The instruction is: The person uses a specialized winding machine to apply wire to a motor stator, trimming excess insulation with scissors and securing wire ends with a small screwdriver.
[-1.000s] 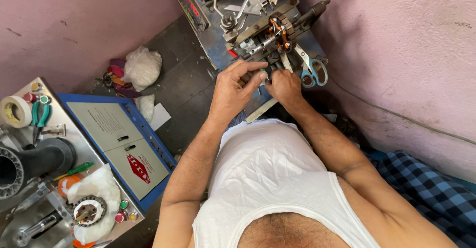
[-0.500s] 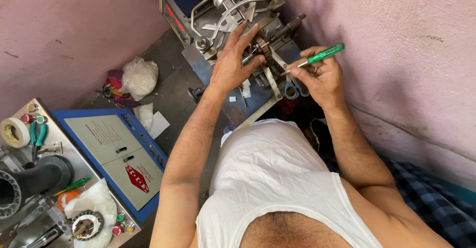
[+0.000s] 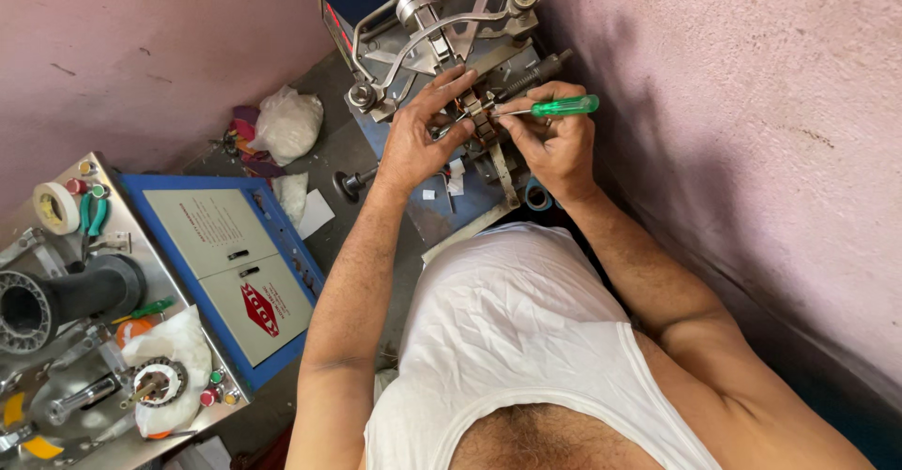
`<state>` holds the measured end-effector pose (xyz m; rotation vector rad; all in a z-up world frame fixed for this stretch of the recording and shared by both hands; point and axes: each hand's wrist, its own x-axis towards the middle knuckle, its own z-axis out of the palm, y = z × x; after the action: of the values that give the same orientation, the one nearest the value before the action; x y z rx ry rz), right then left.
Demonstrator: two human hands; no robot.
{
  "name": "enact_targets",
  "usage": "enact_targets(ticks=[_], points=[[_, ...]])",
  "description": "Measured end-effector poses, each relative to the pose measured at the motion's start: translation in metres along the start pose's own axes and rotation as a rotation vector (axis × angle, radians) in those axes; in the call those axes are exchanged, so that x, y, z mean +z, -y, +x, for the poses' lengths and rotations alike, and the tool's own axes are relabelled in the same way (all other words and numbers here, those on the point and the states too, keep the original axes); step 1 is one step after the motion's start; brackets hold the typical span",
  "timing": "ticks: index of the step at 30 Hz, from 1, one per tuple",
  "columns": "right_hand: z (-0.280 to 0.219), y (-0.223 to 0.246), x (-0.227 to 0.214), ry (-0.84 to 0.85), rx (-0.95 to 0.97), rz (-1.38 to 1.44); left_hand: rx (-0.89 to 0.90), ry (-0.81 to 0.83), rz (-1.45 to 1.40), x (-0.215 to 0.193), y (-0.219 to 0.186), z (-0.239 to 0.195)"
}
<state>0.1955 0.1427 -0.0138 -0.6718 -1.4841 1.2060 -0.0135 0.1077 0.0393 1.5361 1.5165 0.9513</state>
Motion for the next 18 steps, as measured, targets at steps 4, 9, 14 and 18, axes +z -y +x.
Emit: enact_targets(ticks=[4, 9, 14, 18], points=[[0.005, 0.001, -0.002, 0.019, -0.144, -0.252, -0.034, -0.012, -0.069, 0.005, 0.000, 0.002], [0.010, -0.009, -0.006, 0.040, -0.076, -0.091, -0.066, -0.019, -0.074, 0.007, 0.003, 0.004], [0.018, -0.030, -0.015, 0.040, 0.168, 0.277, -0.101, -0.010, -0.167, 0.008, 0.003, 0.004], [0.014, -0.042, -0.021, 0.051, 0.164, 0.362, -0.147, -0.014, -0.184, 0.009, 0.002, 0.006]])
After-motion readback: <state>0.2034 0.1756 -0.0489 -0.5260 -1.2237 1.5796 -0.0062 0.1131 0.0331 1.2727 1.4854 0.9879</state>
